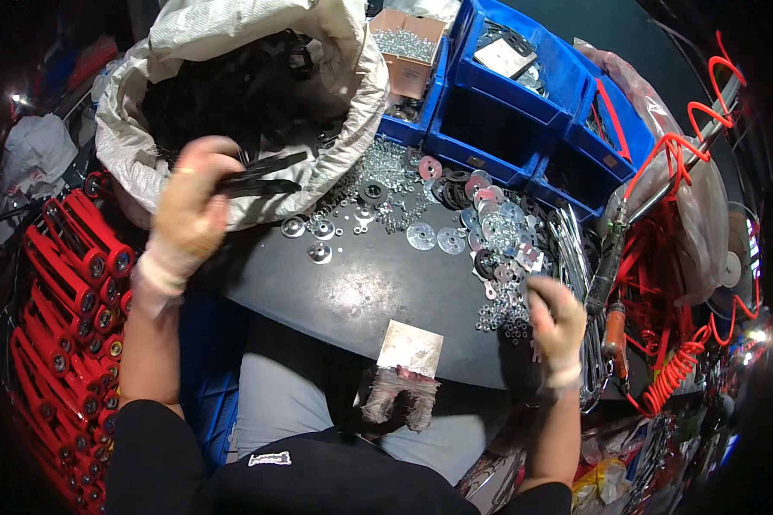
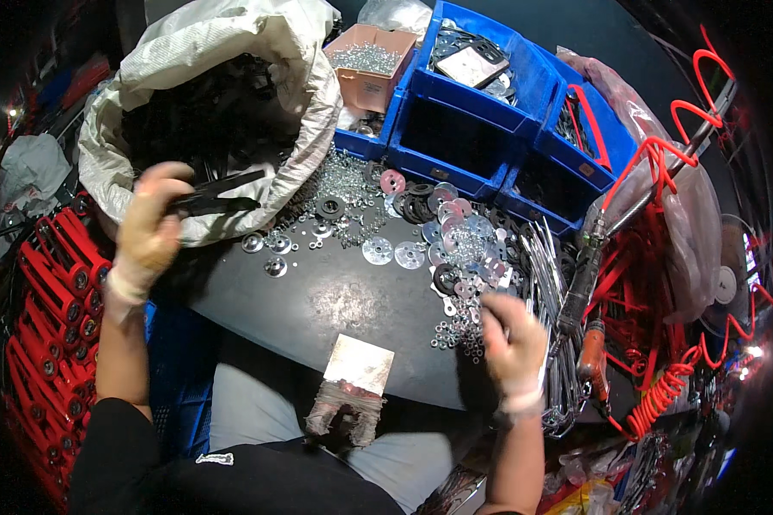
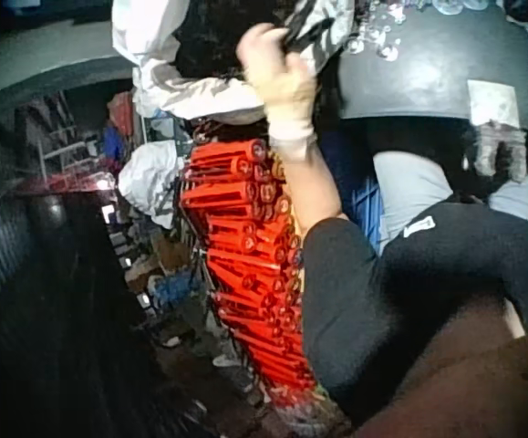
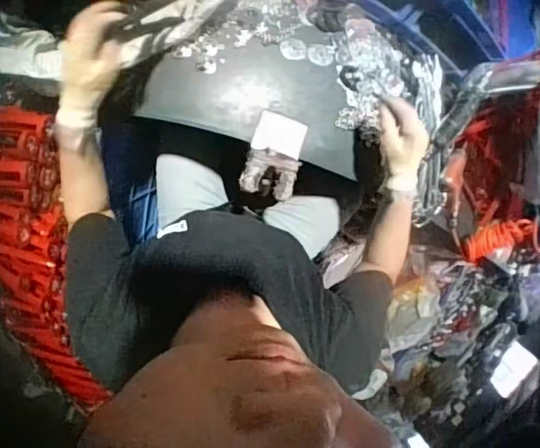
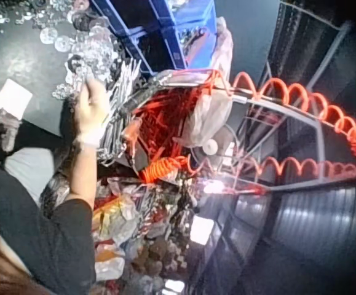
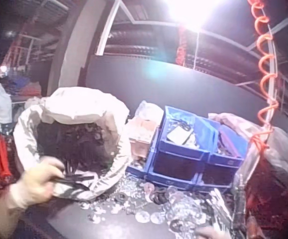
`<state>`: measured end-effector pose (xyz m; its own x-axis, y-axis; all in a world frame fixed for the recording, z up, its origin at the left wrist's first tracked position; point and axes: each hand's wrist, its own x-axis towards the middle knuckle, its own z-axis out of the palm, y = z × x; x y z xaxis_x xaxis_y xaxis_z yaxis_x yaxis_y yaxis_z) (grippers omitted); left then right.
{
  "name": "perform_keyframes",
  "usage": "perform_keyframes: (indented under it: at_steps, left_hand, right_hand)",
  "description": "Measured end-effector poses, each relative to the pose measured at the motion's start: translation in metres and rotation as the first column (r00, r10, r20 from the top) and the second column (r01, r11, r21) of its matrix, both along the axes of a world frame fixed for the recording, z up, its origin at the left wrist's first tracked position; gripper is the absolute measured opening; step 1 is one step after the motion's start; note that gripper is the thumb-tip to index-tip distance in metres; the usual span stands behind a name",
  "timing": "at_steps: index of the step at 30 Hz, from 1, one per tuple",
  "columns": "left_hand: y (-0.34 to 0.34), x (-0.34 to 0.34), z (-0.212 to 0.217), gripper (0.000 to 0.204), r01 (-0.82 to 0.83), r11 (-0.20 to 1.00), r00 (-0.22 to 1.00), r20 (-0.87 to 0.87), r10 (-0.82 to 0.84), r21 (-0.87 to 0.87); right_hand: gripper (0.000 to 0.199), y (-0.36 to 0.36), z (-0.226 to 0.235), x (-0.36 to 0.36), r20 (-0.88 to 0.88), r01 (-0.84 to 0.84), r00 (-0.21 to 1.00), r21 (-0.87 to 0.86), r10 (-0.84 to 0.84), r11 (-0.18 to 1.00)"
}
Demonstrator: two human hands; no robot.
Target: The worker is assembling small metal brackets with washers and securing them using a pneumatic drill.
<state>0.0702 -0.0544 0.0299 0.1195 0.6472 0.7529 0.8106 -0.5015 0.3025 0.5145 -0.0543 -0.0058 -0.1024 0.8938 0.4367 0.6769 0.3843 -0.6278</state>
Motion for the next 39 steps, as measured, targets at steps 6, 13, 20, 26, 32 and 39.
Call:
perform_keyframes:
  at_steps: [6, 13, 20, 26, 32, 39]
  left_hand:
    - [-0.046, 0.036, 0.046, 0.047, 0.922, 0.041, 0.211, 0.412, -0.886, -0.384]
    - [-0.134, 0.159, -0.045, 0.069, 0.999, -0.031, 0.019, 0.911, -0.412, -0.035]
    - [-0.092, 0.132, -0.034, 0.044, 0.909, 0.389, -0.242, 0.948, 0.205, 0.148]
    - [-0.066, 0.138, -0.048, 0.040, 0.868, 0.476, 0.089, 0.988, 0.129, -0.141]
    - [-0.037, 0.157, -0.046, 0.048, 0.864, 0.497, 0.032, 0.994, 0.107, -0.081]
    - [-0.055, 0.180, -0.046, 0.034, 0.741, 0.663, 0.208, 0.976, -0.069, -0.111]
  right_hand:
    - [0.028, 0.094, -0.021, -0.018, 0.655, 0.070, 0.747, -0.242, 0.110, 0.968]
    - [0.027, 0.118, -0.035, 0.005, 0.102, 0.093, 0.994, -0.541, -0.045, 0.836]
    - [0.019, 0.080, 0.009, 0.014, -0.037, -0.071, 0.997, -0.245, 0.064, 0.967]
    - [0.018, 0.069, -0.018, -0.002, 0.642, 0.191, 0.767, -0.237, 0.006, 0.952]
    - [0.022, 0.035, -0.012, -0.046, -0.511, -0.119, 0.857, -0.070, 0.067, 0.990]
    - [0.020, -0.062, 0.018, -0.149, -0.962, -0.366, 0.273, -0.131, -0.028, 0.921]
